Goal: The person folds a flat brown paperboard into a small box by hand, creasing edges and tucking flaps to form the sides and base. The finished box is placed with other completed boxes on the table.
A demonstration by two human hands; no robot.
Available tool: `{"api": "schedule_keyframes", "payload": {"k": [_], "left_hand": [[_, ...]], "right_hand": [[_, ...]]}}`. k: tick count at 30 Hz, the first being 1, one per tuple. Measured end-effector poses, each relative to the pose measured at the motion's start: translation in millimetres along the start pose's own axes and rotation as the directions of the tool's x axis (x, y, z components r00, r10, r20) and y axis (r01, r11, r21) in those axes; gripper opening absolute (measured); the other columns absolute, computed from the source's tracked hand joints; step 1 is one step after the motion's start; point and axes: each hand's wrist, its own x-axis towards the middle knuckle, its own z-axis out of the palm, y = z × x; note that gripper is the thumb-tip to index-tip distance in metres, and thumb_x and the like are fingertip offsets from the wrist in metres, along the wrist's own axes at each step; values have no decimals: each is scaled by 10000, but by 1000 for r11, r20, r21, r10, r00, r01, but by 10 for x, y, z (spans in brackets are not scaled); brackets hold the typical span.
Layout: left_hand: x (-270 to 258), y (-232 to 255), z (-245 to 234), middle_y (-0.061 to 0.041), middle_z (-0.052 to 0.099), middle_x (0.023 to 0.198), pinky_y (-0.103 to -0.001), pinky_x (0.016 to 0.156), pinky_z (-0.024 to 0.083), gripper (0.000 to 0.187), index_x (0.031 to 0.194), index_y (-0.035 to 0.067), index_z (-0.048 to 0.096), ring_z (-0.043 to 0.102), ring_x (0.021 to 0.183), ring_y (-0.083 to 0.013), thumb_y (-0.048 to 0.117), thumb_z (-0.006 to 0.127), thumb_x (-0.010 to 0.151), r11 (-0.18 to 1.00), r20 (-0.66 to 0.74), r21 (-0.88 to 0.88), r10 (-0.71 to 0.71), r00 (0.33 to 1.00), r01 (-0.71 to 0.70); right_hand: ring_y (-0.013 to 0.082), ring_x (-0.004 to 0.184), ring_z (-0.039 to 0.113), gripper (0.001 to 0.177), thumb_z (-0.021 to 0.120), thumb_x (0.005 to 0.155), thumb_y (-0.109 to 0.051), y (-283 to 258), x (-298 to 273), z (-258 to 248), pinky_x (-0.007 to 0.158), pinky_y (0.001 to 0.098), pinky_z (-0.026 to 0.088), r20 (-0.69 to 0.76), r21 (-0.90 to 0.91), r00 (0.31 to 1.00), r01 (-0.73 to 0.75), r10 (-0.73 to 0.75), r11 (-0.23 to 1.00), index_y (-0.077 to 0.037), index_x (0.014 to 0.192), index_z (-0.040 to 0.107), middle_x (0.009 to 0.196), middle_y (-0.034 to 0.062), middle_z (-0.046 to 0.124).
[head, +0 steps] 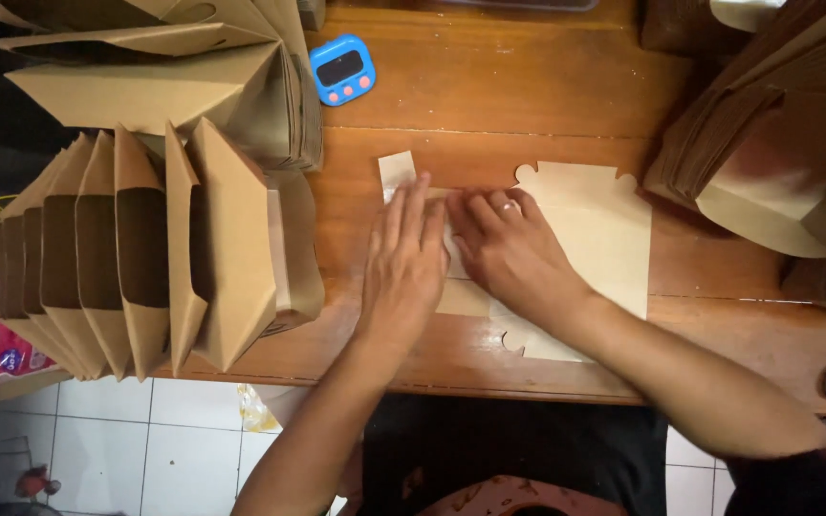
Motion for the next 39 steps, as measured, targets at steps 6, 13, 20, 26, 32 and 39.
{"api": "schedule_keyframes", "payload": {"k": [6,13,20,26,32,39], "left_hand": [[-52,-4,179,-222,542,1370,-511,1114,312,455,1341,-3,517,494,1323,-325,89,475,897,996,97,78,45,994,-53],[61,4,166,-204,595,1250,-463,1003,412,386,1237,4,571,548,1234,-321,97,461,879,988,9,147,52,999,-53],[218,-102,106,-281,467,1383,-551,1066,386,681,1407,-75,415,417,1348,-422,92,618,778,984,-49,97,-147,988,151],[310,-222,128,-226,486,1259,-590,1088,364,863,1425,-42,383,448,1260,-404,216,809,720,982,0,47,-183,983,182],[171,-189,-71,-129,536,1003,-501,1025,393,416,1095,-17,618,536,1070,-318,110,704,709,995,-54,71,-67,996,71],[21,-195,14,-142,603,1155,-428,852,503,445,1181,-3,649,621,1028,-295,181,636,777,996,-81,63,-56,995,61]], "right_hand": [[294,1121,580,395,556,924,-264,9,-67,18,1064,426,400,-47,47,999,-21,24,999,-65,1257,626,1147,130,625],[288,1158,562,403,530,945,-260,-94,-118,41,1063,461,385,-47,-3,998,-34,34,999,-45,1272,628,1192,132,621],[297,1243,551,452,551,962,-248,-125,-152,-11,1063,475,380,-14,63,996,-92,93,994,-31,1359,565,1252,164,638],[295,1247,570,436,580,946,-266,-145,-139,0,1049,465,400,-14,83,993,-118,119,990,-66,1334,581,1248,170,663],[298,1249,567,397,593,951,-268,-150,-144,6,1034,449,417,-24,78,992,-119,121,990,-59,1288,619,1268,176,659],[289,1200,595,406,629,932,-270,-116,-150,93,1007,432,446,-72,55,993,-91,94,994,-36,1264,648,1230,174,680]]}}
